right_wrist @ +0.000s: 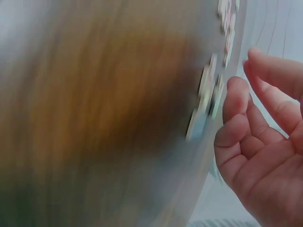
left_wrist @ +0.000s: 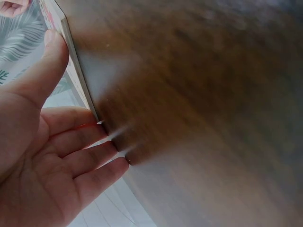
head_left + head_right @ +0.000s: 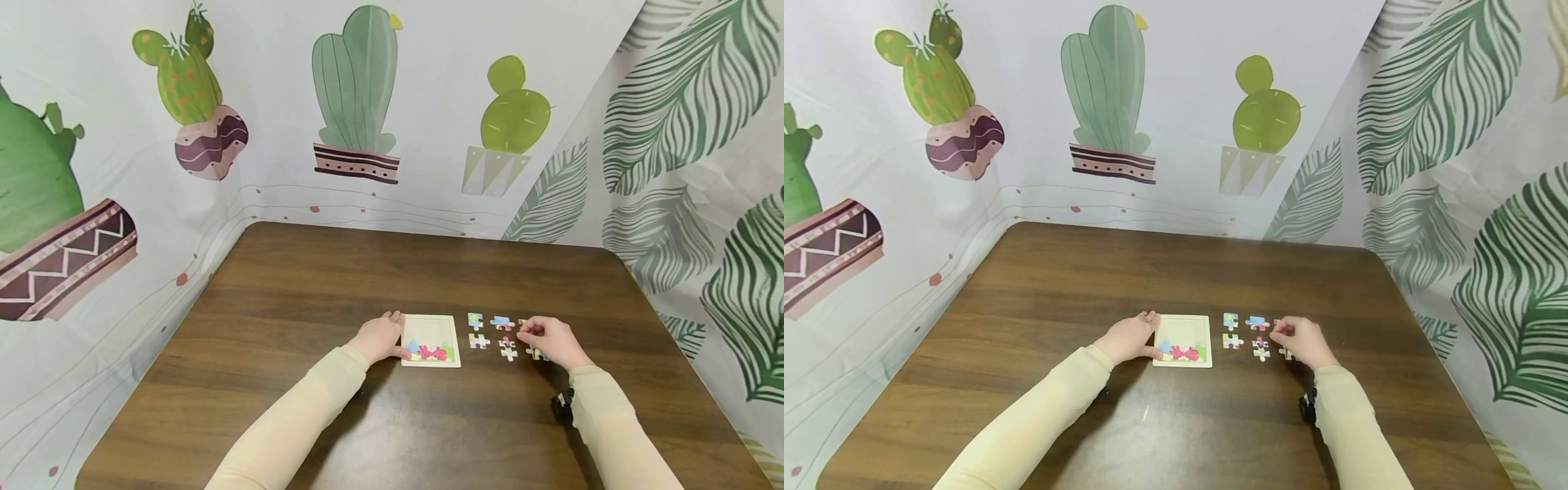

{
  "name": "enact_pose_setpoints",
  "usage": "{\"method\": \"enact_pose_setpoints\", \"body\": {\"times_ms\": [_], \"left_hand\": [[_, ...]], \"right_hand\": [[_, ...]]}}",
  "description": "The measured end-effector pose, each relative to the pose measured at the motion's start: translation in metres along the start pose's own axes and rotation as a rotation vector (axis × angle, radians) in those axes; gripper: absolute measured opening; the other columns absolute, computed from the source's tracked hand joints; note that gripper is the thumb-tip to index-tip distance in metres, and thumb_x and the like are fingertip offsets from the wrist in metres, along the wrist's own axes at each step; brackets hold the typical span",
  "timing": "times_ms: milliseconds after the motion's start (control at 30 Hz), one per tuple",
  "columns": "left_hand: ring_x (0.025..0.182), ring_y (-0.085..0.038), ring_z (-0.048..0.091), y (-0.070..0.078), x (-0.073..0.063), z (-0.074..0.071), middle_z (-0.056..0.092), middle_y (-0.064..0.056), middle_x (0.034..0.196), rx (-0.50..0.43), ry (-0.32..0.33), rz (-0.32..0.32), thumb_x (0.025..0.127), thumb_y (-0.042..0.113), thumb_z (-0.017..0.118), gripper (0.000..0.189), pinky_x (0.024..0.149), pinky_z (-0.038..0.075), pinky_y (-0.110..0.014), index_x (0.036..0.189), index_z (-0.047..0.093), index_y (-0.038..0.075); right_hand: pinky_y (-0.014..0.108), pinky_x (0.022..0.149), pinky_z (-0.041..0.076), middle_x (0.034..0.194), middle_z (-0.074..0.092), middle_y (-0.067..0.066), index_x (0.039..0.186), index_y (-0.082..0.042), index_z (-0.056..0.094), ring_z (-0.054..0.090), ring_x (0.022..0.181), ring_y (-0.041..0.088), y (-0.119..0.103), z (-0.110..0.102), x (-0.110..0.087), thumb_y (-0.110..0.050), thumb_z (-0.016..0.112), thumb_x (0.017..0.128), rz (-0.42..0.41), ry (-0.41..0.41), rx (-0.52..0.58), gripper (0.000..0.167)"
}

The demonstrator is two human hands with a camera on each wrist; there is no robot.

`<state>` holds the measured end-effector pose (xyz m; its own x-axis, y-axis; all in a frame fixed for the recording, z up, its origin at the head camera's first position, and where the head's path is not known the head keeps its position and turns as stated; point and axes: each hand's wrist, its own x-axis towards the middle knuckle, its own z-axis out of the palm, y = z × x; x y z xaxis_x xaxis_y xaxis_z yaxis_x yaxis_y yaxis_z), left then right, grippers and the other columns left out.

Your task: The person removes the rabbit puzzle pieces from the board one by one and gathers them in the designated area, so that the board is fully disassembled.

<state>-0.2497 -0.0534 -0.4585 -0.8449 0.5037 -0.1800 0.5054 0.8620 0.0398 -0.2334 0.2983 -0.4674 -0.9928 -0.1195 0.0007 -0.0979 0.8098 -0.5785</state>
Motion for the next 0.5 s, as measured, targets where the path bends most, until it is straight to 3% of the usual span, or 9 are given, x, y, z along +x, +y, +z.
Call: {"method": "enact_pose_setpoints", "body": {"times_ms": [300,500], "left_hand": [[0.133,-0.026,0.042,0.001,0.000,0.000,0.043,-0.013,0.145,0.000,-0.020,-0.010,0.080,0.057,0.063,0.087,0.098,0.046,-0.035,0.142,0.041,0.001],[0.134,-0.026,0.041,-0.002,0.005,0.004,0.043,-0.013,0.146,-0.016,-0.037,-0.021,0.079,0.057,0.064,0.088,0.100,0.045,-0.035,0.143,0.041,0.001]], "right_hand": [[0.027,0.060,0.045,0.078,0.065,0.001,0.087,-0.007,0.069,0.056,0.069,0.013,-0.028,0.021,0.010,-0.016,0.070,0.086,-0.078,-0.012,0.050,0.009],[0.025,0.057,0.046,0.076,0.064,-0.001,0.088,-0.008,0.070,0.055,0.066,0.012,-0.043,0.036,0.016,-0.016,0.070,0.086,-0.080,-0.041,0.078,0.008]]}}
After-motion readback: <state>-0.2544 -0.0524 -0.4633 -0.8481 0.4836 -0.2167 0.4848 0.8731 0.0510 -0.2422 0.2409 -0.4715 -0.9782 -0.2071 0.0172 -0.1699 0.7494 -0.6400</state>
